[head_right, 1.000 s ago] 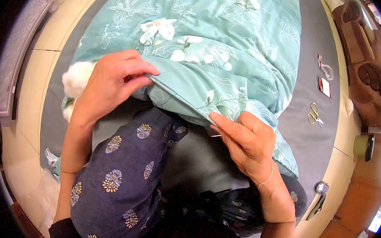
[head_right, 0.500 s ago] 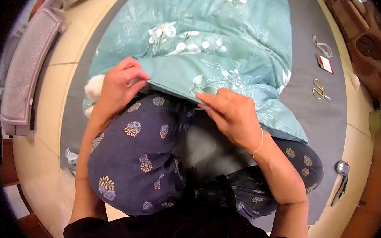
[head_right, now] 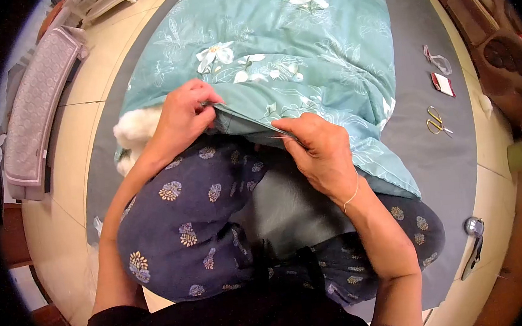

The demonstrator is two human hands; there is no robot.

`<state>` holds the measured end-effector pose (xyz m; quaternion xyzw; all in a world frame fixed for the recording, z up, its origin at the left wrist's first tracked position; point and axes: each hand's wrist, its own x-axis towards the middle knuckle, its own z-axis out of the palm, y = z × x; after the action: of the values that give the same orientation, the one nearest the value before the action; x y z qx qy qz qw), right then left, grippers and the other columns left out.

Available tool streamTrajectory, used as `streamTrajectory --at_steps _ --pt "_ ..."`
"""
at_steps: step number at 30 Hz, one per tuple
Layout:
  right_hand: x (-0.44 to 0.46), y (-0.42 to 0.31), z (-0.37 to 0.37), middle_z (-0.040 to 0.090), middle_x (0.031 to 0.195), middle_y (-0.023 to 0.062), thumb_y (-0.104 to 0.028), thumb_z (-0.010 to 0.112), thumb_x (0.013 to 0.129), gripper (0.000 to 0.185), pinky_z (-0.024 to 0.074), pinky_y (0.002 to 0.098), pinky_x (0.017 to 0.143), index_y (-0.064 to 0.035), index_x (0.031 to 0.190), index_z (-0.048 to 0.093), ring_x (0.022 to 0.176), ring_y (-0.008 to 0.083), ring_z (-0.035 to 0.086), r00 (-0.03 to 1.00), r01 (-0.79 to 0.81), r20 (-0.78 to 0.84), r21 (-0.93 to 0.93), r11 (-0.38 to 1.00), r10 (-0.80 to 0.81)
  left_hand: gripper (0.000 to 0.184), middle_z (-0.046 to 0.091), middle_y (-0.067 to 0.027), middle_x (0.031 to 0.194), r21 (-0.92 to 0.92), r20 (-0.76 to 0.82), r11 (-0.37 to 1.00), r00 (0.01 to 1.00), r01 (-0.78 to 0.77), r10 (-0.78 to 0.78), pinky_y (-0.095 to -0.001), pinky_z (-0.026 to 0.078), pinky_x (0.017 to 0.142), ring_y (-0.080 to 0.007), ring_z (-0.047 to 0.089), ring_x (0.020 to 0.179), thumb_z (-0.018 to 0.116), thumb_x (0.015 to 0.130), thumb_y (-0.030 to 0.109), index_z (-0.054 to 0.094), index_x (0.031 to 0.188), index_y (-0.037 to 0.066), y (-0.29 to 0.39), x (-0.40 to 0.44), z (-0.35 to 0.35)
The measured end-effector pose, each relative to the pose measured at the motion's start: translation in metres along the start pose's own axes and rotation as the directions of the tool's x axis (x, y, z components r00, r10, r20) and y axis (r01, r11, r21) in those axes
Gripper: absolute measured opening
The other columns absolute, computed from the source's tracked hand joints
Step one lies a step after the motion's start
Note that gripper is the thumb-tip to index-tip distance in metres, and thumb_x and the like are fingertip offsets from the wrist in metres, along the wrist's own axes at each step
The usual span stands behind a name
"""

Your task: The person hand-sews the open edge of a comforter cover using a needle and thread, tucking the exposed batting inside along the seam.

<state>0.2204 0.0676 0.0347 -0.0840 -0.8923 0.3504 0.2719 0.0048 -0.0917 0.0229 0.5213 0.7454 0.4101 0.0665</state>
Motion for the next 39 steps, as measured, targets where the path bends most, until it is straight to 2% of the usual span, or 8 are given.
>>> streamTrajectory --at_steps 5,11,17,22,26,29,32,39 --pt "0.012 0.008 0.000 0.058 0.071 0.0090 0.002 0.068 0.076 0.028 0.0430 0.0324 0.056 -0.0091 0.102 0.070 0.059 0.0230 0.054 0.998 -0.066 -0.012 0.018 0.998 0.066 0.014 0.062 -0.0067 0.087 -0.192 -0.030 0.967 0.984 0.167 -0.176 -0.0231 0.044 0.056 -0.0113 0.058 0.061 0.056 0.075 -0.006 0.065 0.085 -0.003 -0.007 0.014 0.014" --pt "0.027 0.016 -0.006 0.059 0.068 0.0068 -0.003 0.071 0.081 0.019 0.0399 0.0274 0.055 -0.0081 0.099 0.073 0.059 0.0154 0.051 0.982 -0.186 -0.003 0.086 0.979 0.187 0.014 0.061 -0.0065 0.079 -0.151 -0.283 0.980 0.956 -0.129 0.083 -0.0256 0.044 0.057 -0.0144 0.055 0.062 0.059 0.072 -0.002 0.067 0.083 0.000 -0.015 0.021 0.029" --pt "0.037 0.022 -0.011 0.063 0.072 0.0019 -0.006 0.071 0.083 0.016 0.0382 0.0243 0.055 -0.0046 0.099 0.073 0.063 0.0066 0.049 0.966 -0.258 0.039 0.149 0.955 0.255 0.011 0.062 -0.0074 0.081 -0.183 -0.286 0.939 0.929 -0.292 0.233 -0.0275 0.044 0.058 -0.0163 0.056 0.065 0.061 0.072 -0.002 0.066 0.081 0.000 -0.037 0.021 0.035" --pt "0.043 0.022 -0.012 0.066 0.080 -0.0004 -0.007 0.070 0.085 0.016 0.0434 0.0203 0.062 0.0028 0.098 0.072 0.073 0.0042 0.054 0.835 -0.537 0.223 0.530 0.656 0.502 0.011 0.062 -0.0066 0.075 -0.278 -0.101 0.939 0.979 -0.201 0.180 -0.0271 0.040 0.057 -0.0148 0.057 0.068 0.074 0.071 0.000 0.066 0.079 0.001 -0.023 0.022 0.031" --pt "0.046 0.039 -0.007 0.067 0.085 0.0001 -0.009 0.070 0.087 0.018 0.0461 0.0193 0.068 0.0040 0.099 0.072 0.078 0.0045 0.057 0.816 -0.578 0.306 0.444 0.685 0.490 0.019 0.066 -0.0063 0.072 -0.404 0.139 0.907 0.973 -0.116 0.187 -0.0257 0.042 0.058 -0.0114 0.059 0.067 0.081 0.070 0.003 0.073 0.087 0.001 -0.022 0.031 0.024" --pt "0.047 0.038 -0.003 0.067 0.084 -0.0011 -0.009 0.070 0.087 0.019 0.0464 0.0190 0.069 0.0033 0.101 0.072 0.079 0.0037 0.057 0.826 -0.562 0.346 0.447 0.696 0.444 0.024 0.072 -0.0079 0.079 -0.528 0.291 0.835 0.957 0.153 0.008 -0.0239 0.048 0.065 -0.0106 0.063 0.070 0.078 0.072 0.002 0.074 0.096 0.000 -0.020 0.036 0.021" --pt "0.049 0.038 -0.003 0.067 0.083 -0.0017 -0.009 0.070 0.087 0.019 0.0464 0.0185 0.069 0.0032 0.101 0.072 0.078 0.0034 0.057 0.825 -0.562 0.361 0.451 0.693 0.435 0.024 0.073 -0.0091 0.087 -0.498 0.381 0.829 0.923 0.254 -0.055 -0.0228 0.050 0.073 -0.0108 0.066 0.078 0.078 0.073 0.003 0.074 0.097 -0.001 -0.020 0.044 0.018" --pt "0.055 0.053 0.001 0.068 0.081 -0.0008 -0.012 0.070 0.086 0.019 0.0462 0.0191 0.068 0.0027 0.098 0.072 0.075 0.0039 0.057 0.794 -0.606 0.363 0.429 0.670 0.487 0.021 0.073 -0.0076 0.086 -0.500 0.387 0.832 0.921 0.242 -0.036 -0.0224 0.050 0.073 -0.0093 0.065 0.079 0.074 0.078 0.006 0.074 0.098 0.000 -0.024 0.051 0.025"
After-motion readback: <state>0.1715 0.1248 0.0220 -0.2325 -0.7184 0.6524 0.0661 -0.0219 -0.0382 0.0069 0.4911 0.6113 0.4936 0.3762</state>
